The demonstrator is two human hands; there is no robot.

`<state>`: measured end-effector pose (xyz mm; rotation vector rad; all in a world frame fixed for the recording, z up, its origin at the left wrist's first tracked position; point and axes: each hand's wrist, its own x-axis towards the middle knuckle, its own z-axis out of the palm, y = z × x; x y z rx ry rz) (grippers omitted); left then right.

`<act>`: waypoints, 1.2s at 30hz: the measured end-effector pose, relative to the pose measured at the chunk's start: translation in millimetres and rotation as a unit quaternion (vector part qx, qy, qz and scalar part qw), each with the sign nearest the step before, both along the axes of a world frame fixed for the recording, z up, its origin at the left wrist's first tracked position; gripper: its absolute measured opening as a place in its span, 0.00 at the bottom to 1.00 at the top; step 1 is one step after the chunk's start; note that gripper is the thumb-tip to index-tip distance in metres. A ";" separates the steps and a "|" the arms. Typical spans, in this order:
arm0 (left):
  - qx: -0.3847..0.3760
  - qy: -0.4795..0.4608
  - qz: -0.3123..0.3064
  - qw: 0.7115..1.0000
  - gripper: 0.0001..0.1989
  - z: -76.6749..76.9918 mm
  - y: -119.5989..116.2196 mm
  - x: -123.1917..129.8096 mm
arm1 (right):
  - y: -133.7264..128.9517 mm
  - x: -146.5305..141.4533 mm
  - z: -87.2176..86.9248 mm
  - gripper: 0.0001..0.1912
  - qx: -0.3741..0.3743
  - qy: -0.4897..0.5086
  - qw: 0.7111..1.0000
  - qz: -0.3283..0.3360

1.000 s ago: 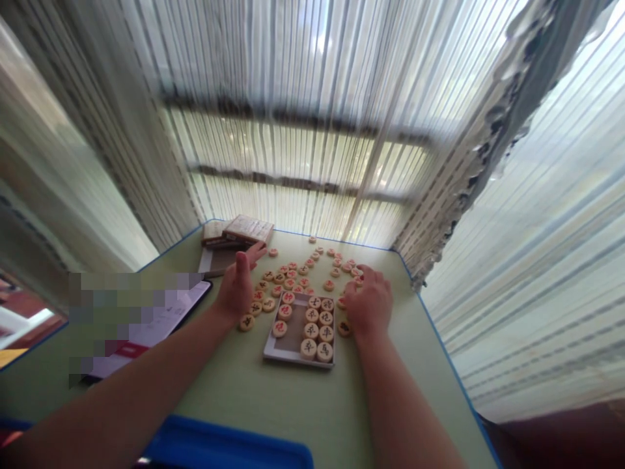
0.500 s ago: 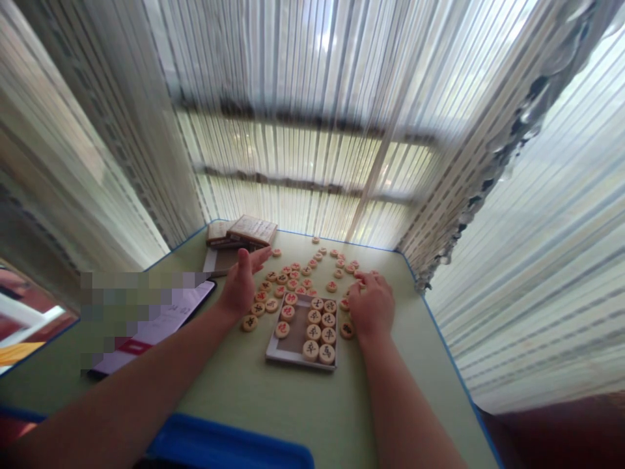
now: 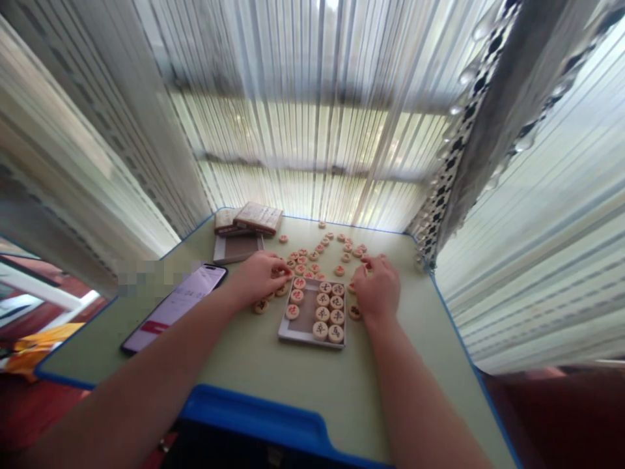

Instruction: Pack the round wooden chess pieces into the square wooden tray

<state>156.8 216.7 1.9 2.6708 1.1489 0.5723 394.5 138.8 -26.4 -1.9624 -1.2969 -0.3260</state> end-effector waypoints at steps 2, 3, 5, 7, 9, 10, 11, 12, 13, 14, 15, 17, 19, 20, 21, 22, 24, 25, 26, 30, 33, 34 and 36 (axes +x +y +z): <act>-0.001 0.000 0.006 1.000 0.11 0.9 -0.5 0.6 | -0.4 -1.5 1.6 0.15 0.000 0.002 1.000 0.009; -0.003 0.002 0.007 1.000 0.11 0.8 -0.5 0.8 | -0.5 -2.3 2.3 0.15 0.001 0.006 1.000 0.010; -0.002 0.008 0.009 1.000 0.10 -0.5 -0.1 1.2 | -0.4 -3.5 3.1 0.16 0.002 0.018 1.000 0.005; -0.002 0.011 0.014 1.000 0.10 -2.6 0.7 1.6 | 0.4 -4.3 3.4 0.15 0.005 0.028 1.000 -0.002; -0.002 0.011 0.021 1.000 0.10 -3.7 1.3 2.1 | 1.3 -4.9 3.6 0.14 0.008 0.029 1.000 -0.002; 0.002 0.007 0.026 1.000 0.11 -3.6 1.5 2.5 | 1.6 -5.3 3.9 0.14 0.012 0.025 1.000 0.002; 0.007 0.000 0.030 1.000 0.11 -2.8 1.3 2.9 | 1.6 -6.0 4.4 0.14 0.019 0.019 1.000 0.010; 0.016 -0.013 0.034 0.999 0.11 -1.7 0.9 3.4 | 1.3 -7.1 5.2 0.13 0.029 0.009 0.999 0.022; 0.024 -0.034 0.035 0.999 0.11 -0.2 0.3 4.0 | 0.6 -8.8 6.4 0.13 0.044 -0.001 0.998 0.039; 0.030 -0.061 0.032 0.997 0.11 1.3 -0.6 4.6 | -0.6 -11.3 8.0 0.12 0.058 -0.013 0.996 0.063; 0.027 -0.092 0.024 0.995 0.11 2.6 -1.6 5.2 | -2.3 -14.7 9.9 0.11 0.070 -0.026 0.993 0.095; -0.020 -0.165 -0.008 0.986 0.12 4.0 -3.7 6.8 | -6.6 -23.9 14.3 0.10 0.077 -0.051 0.981 0.172; -0.114 -0.234 -0.049 0.964 0.14 3.3 -5.3 8.8 | -11.5 -35.5 18.5 0.10 0.070 -0.068 0.964 0.246; -0.165 -0.262 -0.067 0.948 0.16 2.4 -5.9 9.9 | -13.9 -41.4 20.2 0.11 0.066 -0.071 0.956 0.276; -0.213 -0.284 -0.082 0.931 0.17 1.3 -6.4 11.0 | -16.0 -47.1 21.5 0.11 0.064 -0.069 0.950 0.299; -0.254 -0.301 -0.095 0.914 0.18 0.2 -6.9 12.1 | -17.7 -52.3 22.4 0.12 0.062 -0.065 0.943 0.319; -0.321 -0.321 -0.122 0.883 0.19 -1.5 -7.7 13.8 | -20.2 -60.4 23.0 0.11 0.059 -0.055 0.935 0.346; -0.348 -0.325 -0.136 0.869 0.19 -2.0 -8.1 14.3 | -20.8 -63.3 22.8 0.10 0.059 -0.052 0.932 0.354; -0.370 -0.328 -0.149 0.856 0.18 -2.1 -8.5 14.6 | -21.1 -65.2 22.4 0.09 0.062 -0.051 0.930 0.358; -0.417 -0.334 -0.172 0.827 0.18 0.7 -10.5 13.4 | -19.9 -66.3 20.7 0.08 0.083 -0.052 0.928 0.361; -0.436 -0.344 -0.167 0.815 0.19 5.9 -12.1 10.1 | -19.1 -64.1 21.3 0.09 0.086 -0.053 0.928 0.358; -0.441 -0.343 -0.167 0.812 0.19 7.9 -12.7 8.7 | -19.1 -63.6 21.9 0.09 0.083 -0.055 0.928 0.359; -0.451 -0.331 -0.174 0.810 0.19 11.7 -13.7 6.1 | -19.7 -63.2 23.4 0.09 0.076 -0.058 0.927 0.363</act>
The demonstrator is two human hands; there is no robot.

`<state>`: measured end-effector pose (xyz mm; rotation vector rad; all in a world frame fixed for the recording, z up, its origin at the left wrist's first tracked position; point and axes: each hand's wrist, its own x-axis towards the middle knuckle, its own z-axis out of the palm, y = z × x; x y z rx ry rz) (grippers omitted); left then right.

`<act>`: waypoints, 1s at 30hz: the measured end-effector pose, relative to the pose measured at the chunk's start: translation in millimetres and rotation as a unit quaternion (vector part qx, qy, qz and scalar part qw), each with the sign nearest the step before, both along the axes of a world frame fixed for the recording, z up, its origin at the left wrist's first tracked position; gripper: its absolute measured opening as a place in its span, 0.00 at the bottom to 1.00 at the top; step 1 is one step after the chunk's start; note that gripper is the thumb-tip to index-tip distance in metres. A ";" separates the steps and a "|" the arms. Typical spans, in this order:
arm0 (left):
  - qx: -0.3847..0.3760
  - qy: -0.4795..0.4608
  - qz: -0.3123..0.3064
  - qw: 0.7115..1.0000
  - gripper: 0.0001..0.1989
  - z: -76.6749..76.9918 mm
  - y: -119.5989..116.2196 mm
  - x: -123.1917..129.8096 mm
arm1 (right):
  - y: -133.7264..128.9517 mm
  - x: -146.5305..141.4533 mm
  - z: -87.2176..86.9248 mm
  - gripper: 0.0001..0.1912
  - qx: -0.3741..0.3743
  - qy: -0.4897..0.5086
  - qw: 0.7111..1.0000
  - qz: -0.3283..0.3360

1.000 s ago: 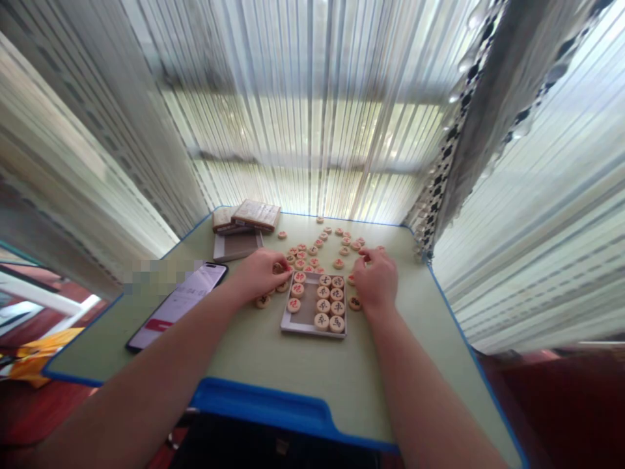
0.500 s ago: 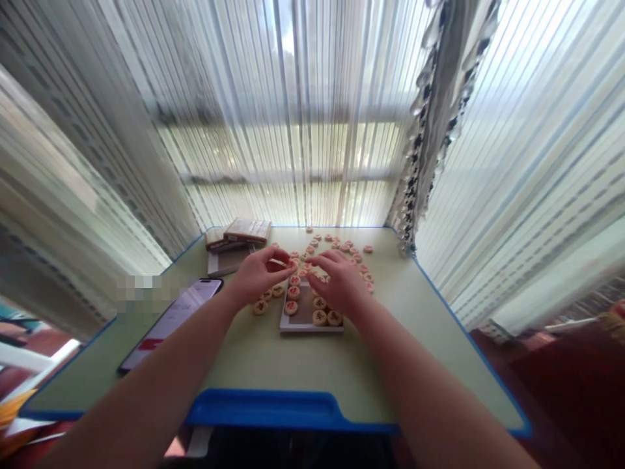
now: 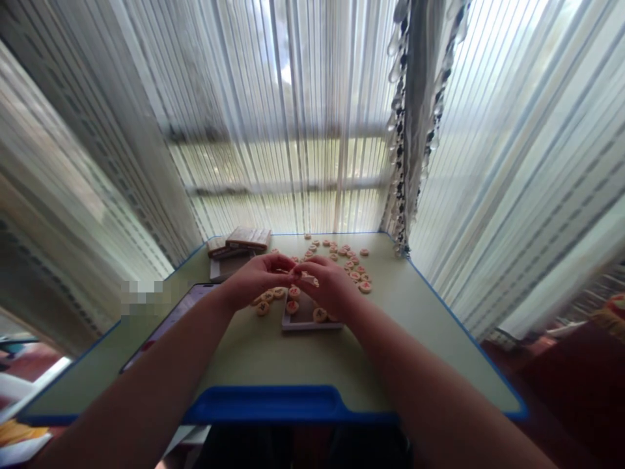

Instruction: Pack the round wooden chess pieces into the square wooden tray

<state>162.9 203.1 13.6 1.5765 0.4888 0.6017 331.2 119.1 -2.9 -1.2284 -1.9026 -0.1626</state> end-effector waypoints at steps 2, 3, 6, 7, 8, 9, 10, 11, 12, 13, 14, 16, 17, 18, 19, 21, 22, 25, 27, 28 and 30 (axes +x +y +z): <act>0.001 0.013 -0.018 1.000 0.19 2.7 -0.5 -2.1 | -1.1 -0.4 1.4 0.08 -0.001 -0.002 1.000 0.004; 0.003 0.019 -0.024 1.000 0.19 3.5 -0.6 -2.8 | -1.7 -0.7 2.0 0.08 -0.001 -0.002 1.000 0.005; 0.022 0.025 -0.014 0.999 0.18 5.3 -1.0 -4.1 | -3.3 -1.5 3.6 0.07 -0.001 0.000 1.000 0.007; 0.030 0.026 -0.009 0.999 0.17 6.3 -1.5 -4.3 | -3.9 -1.8 4.2 0.07 -0.003 0.000 1.000 0.007; 0.034 0.026 -0.006 0.999 0.17 7.7 -2.2 -4.6 | -4.5 -2.1 5.0 0.07 -0.008 0.000 1.000 0.007; 0.035 0.029 -0.006 0.999 0.17 9.4 -3.0 -5.0 | -5.2 -2.5 5.9 0.08 -0.012 0.001 1.000 0.004; 0.031 0.035 -0.010 0.999 0.16 11.2 -3.7 -5.3 | -6.0 -3.1 6.9 0.09 -0.016 0.003 1.000 -0.003; 0.026 0.042 -0.008 0.999 0.16 12.9 -4.1 -5.5 | -6.9 -3.8 7.9 0.11 -0.021 0.005 1.000 -0.010; 0.023 0.048 0.005 0.999 0.14 14.2 -3.8 -5.5 | -7.8 -4.7 8.8 0.13 -0.030 0.007 0.999 -0.014; 0.025 0.054 0.035 0.998 0.13 14.8 -2.8 -5.4 | -8.7 -5.8 9.6 0.13 -0.044 0.005 0.999 -0.014; 0.033 0.059 0.080 0.995 0.11 14.5 -1.0 -4.9 | -9.6 -7.0 10.1 0.13 -0.064 0.001 0.998 -0.009; 0.063 0.067 0.183 0.979 0.09 11.9 4.0 -3.4 | -11.2 -9.7 10.3 0.10 -0.116 -0.018 0.993 0.014; 0.080 0.071 0.225 0.968 0.09 9.9 6.7 -2.5 | -11.9 -11.1 10.0 0.08 -0.140 -0.031 0.989 0.024; 0.097 0.076 0.253 0.960 0.09 7.9 8.9 -1.5 | -12.5 -12.5 9.4 0.08 -0.158 -0.045 0.986 0.031; 0.110 0.079 0.267 0.954 0.09 6.2 10.5 -0.6 | -13.1 -13.8 8.8 0.08 -0.168 -0.058 0.983 0.036; 0.124 0.081 0.268 0.952 0.09 4.4 11.1 0.8 | -14.0 -15.8 7.3 0.07 -0.173 -0.079 0.981 0.037; 0.124 0.082 0.262 0.953 0.09 4.4 10.4 1.2 | -14.3 -16.3 6.5 0.06 -0.170 -0.084 0.981 0.032; 0.114 0.087 0.247 0.958 0.09 6.3 7.1 1.6 | -14.2 -16.4 4.4 0.05 -0.163 -0.095 0.982 0.024; 0.110 0.085 0.244 0.960 0.09 7.4 6.1 1.7 | -13.3 -15.7 3.2 0.04 -0.159 -0.100 0.982 0.028; 0.111 0.083 0.244 0.960 0.09 7.7 6.2 1.9 | -12.8 -15.3 2.7 0.04 -0.155 -0.102 0.982 0.031; 0.116 0.080 0.241 0.960 0.09 7.6 7.0 2.3 | -11.7 -14.8 2.1 0.04 -0.146 -0.104 0.983 0.033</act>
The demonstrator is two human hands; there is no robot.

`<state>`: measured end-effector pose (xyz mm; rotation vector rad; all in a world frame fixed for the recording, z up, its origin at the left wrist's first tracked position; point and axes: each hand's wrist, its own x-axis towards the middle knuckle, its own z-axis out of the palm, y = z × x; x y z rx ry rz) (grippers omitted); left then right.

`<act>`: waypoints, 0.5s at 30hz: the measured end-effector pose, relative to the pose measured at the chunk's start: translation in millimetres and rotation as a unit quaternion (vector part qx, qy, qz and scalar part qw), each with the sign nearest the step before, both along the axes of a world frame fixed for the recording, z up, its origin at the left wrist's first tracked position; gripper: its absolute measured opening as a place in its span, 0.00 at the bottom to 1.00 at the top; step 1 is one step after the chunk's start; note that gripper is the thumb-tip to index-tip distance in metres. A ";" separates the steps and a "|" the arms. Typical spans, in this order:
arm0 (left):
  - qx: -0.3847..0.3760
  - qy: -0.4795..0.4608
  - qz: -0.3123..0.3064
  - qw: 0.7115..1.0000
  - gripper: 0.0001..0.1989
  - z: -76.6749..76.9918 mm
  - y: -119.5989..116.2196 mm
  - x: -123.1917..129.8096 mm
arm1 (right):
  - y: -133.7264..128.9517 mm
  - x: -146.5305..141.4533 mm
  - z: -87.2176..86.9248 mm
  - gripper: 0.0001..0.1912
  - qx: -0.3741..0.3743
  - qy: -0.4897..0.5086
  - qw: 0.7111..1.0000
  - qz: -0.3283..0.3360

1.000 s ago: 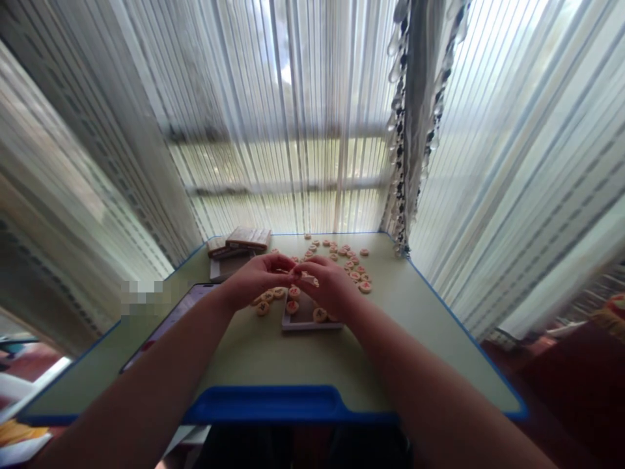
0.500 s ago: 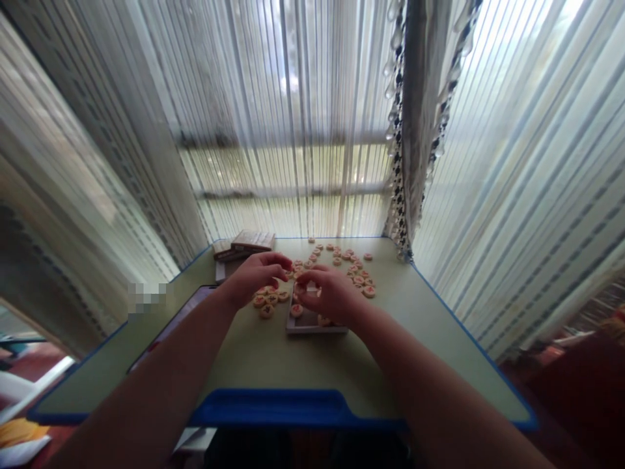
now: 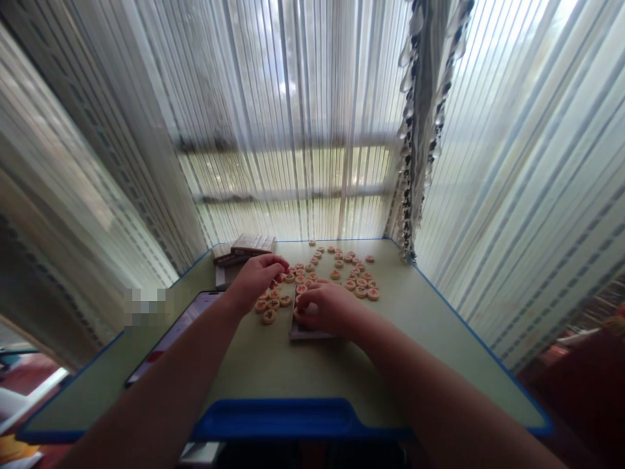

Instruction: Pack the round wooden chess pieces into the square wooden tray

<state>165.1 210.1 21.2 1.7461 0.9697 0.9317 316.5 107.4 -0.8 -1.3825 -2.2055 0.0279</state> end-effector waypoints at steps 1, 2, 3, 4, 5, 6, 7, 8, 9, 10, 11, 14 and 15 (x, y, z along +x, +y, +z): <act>0.004 -0.001 -0.002 1.000 0.09 -0.3 0.5 0.2 | 0.4 0.2 -0.1 0.05 0.004 -0.001 1.000 0.000; 0.007 0.000 -0.005 1.000 0.09 -0.8 0.9 0.3 | 0.8 0.2 -0.2 0.05 0.006 -0.002 1.000 0.000; 0.010 0.000 -0.005 1.000 0.09 -1.3 1.3 0.4 | 1.0 0.3 -0.2 0.05 0.007 -0.003 1.000 -0.001; 0.012 0.001 -0.005 1.000 0.09 -1.9 1.6 0.3 | 1.0 0.2 -0.1 0.04 0.005 -0.004 1.000 -0.002; 0.014 0.003 -0.004 1.000 0.10 -2.5 1.9 0.1 | 0.9 0.0 0.1 0.04 0.002 -0.006 1.000 -0.003; 0.014 0.005 -0.002 1.000 0.10 -3.2 2.2 -0.2 | 0.7 -0.3 0.3 0.04 -0.002 -0.008 1.000 -0.002; 0.013 0.008 -0.001 1.000 0.10 -3.9 2.7 -0.5 | 0.2 -0.6 0.6 0.04 -0.004 -0.008 1.000 -0.003; 0.013 0.009 -0.001 1.000 0.10 -4.6 3.4 -0.7 | -0.3 -1.0 1.2 0.04 -0.007 -0.007 1.000 -0.004; 0.013 0.011 0.000 1.000 0.10 -5.2 4.2 -0.8 | -0.9 -1.1 2.0 0.05 -0.009 -0.004 1.000 -0.005; 0.013 0.012 0.000 1.000 0.10 -5.9 5.1 -0.6 | -1.4 -0.9 3.1 0.05 -0.011 -0.001 1.000 -0.008; 0.014 0.012 0.000 1.000 0.10 -6.7 6.0 -0.4 | -1.6 0.0 4.5 0.06 -0.013 0.002 1.000 -0.011; 0.032 0.019 0.009 0.999 0.10 -9.6 8.7 0.6 | 0.4 9.5 9.0 0.09 -0.005 0.015 0.999 -0.038; 0.050 0.029 0.017 0.998 0.10 -10.9 9.5 0.6 | 2.2 15.3 10.1 0.09 0.008 0.022 0.998 -0.059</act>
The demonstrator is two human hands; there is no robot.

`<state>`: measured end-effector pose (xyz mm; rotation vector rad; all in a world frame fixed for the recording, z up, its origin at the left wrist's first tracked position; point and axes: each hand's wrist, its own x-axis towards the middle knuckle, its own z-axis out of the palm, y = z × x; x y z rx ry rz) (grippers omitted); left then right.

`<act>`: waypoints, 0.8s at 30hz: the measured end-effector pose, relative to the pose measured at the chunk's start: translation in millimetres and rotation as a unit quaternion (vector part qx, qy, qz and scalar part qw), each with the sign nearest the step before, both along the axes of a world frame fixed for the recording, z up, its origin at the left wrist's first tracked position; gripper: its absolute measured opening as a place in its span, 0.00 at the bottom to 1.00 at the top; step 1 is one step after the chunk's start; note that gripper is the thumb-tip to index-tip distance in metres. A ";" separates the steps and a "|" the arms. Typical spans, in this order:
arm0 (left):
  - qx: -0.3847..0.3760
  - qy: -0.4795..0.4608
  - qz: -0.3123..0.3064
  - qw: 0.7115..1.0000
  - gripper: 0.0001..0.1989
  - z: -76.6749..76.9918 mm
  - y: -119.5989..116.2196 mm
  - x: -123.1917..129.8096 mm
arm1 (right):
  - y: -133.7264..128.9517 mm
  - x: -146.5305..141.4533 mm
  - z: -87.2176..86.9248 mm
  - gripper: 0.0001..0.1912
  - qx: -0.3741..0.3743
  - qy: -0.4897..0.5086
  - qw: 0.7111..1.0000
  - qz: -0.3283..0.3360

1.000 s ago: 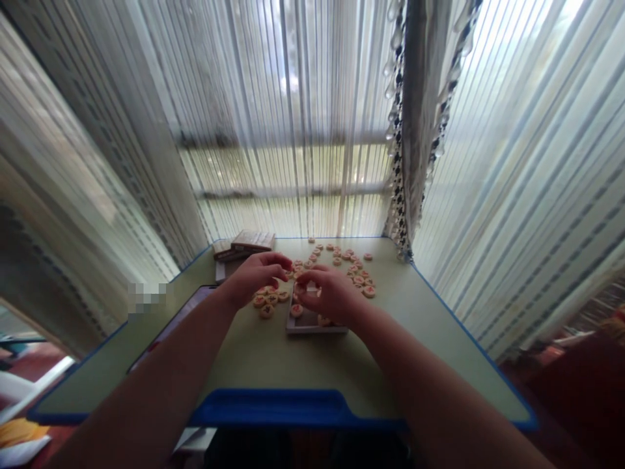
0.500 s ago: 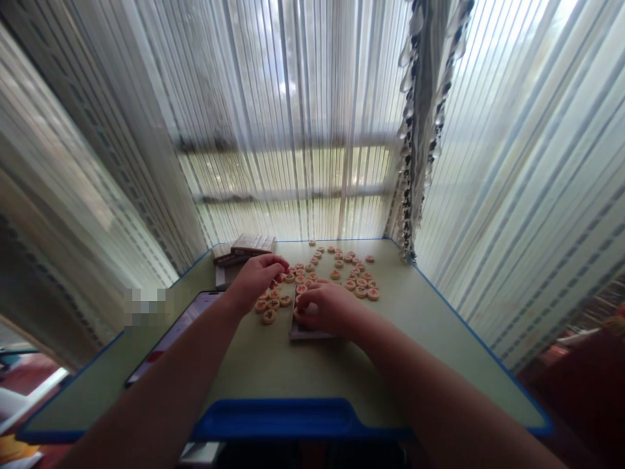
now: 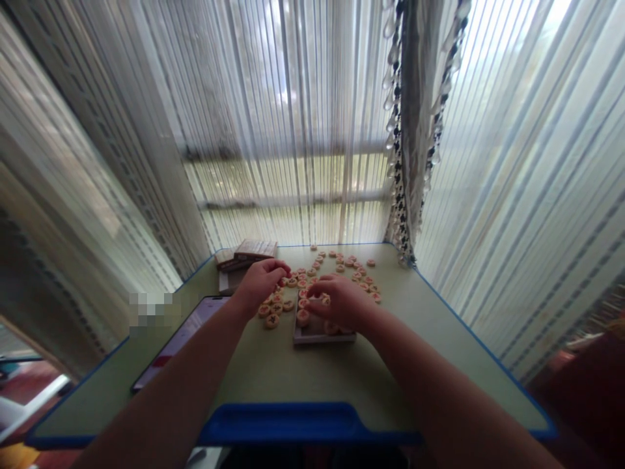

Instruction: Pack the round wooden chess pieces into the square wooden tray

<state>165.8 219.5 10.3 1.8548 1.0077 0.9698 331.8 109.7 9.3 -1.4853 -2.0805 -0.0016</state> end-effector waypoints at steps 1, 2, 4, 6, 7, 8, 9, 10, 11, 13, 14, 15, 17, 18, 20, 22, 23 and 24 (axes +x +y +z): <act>0.028 0.018 0.012 0.999 0.10 -1.5 0.6 -0.3 | 2.4 7.1 0.8 0.10 0.018 0.006 0.999 -0.028; 0.066 0.043 0.024 0.997 0.10 -3.0 1.0 -0.9 | 5.0 15.1 1.2 0.11 0.039 0.013 0.997 -0.062; 0.160 0.107 0.046 0.980 0.10 -6.2 1.6 -2.8 | 10.3 32.5 0.7 0.11 0.061 0.022 0.990 -0.125; 0.237 0.167 0.061 0.955 0.11 -8.8 1.7 -4.6 | 13.8 49.1 -1.1 0.13 0.070 0.023 0.979 -0.192; 0.257 0.193 0.064 0.945 0.11 -9.8 1.6 -5.0 | 14.6 56.2 -2.3 0.14 0.064 0.014 0.972 -0.227; 0.265 0.216 0.066 0.937 0.12 -10.6 1.5 -5.2 | 14.9 62.2 -3.6 0.15 0.051 -0.001 0.965 -0.258; 0.264 0.236 0.066 0.933 0.13 -11.2 1.2 -5.0 | 14.7 67.0 -5.0 0.15 0.031 -0.017 0.958 -0.286; 0.259 0.254 0.064 0.930 0.14 -11.6 0.8 -4.5 | 14.4 70.7 -6.2 0.15 0.007 -0.030 0.951 -0.308; 0.250 0.272 0.058 0.927 0.14 -11.9 0.1 -3.9 | 14.0 73.3 -7.3 0.15 -0.020 -0.038 0.946 -0.322; 0.237 0.304 0.043 0.922 0.15 -12.5 -1.6 -2.6 | 13.5 75.9 -8.9 0.15 -0.068 -0.039 0.940 -0.332; 0.231 0.316 0.037 0.919 0.15 -12.9 -2.7 -2.1 | 13.6 76.3 -9.3 0.15 -0.084 -0.035 0.939 -0.332; 0.226 0.328 0.031 0.917 0.15 -13.3 -3.9 -1.8 | 13.8 76.5 -9.7 0.15 -0.096 -0.032 0.938 -0.330; 0.219 0.344 0.023 0.913 0.15 -14.3 -5.9 -1.3 | 14.7 76.7 -10.5 0.15 -0.106 -0.030 0.939 -0.325; 0.218 0.350 0.022 0.911 0.15 -14.8 -6.6 -1.1 | 15.3 77.0 -11.1 0.15 -0.107 -0.030 0.941 -0.321; 0.217 0.359 0.018 0.908 0.15 -15.7 -7.3 -0.5 | 16.4 77.9 -12.7 0.15 -0.107 -0.028 0.943 -0.313; 0.221 0.360 0.015 0.906 0.15 -16.5 -7.0 0.4 | 17.5 79.3 -14.9 0.15 -0.113 -0.023 0.945 -0.305; 0.223 0.358 0.014 0.906 0.15 -16.9 -6.6 0.9 | 18.1 79.9 -16.0 0.15 -0.117 -0.020 0.946 -0.301; 0.223 0.354 0.014 0.908 0.15 -17.2 -5.9 1.3 | 18.6 80.4 -17.0 0.15 -0.119 -0.018 0.947 -0.298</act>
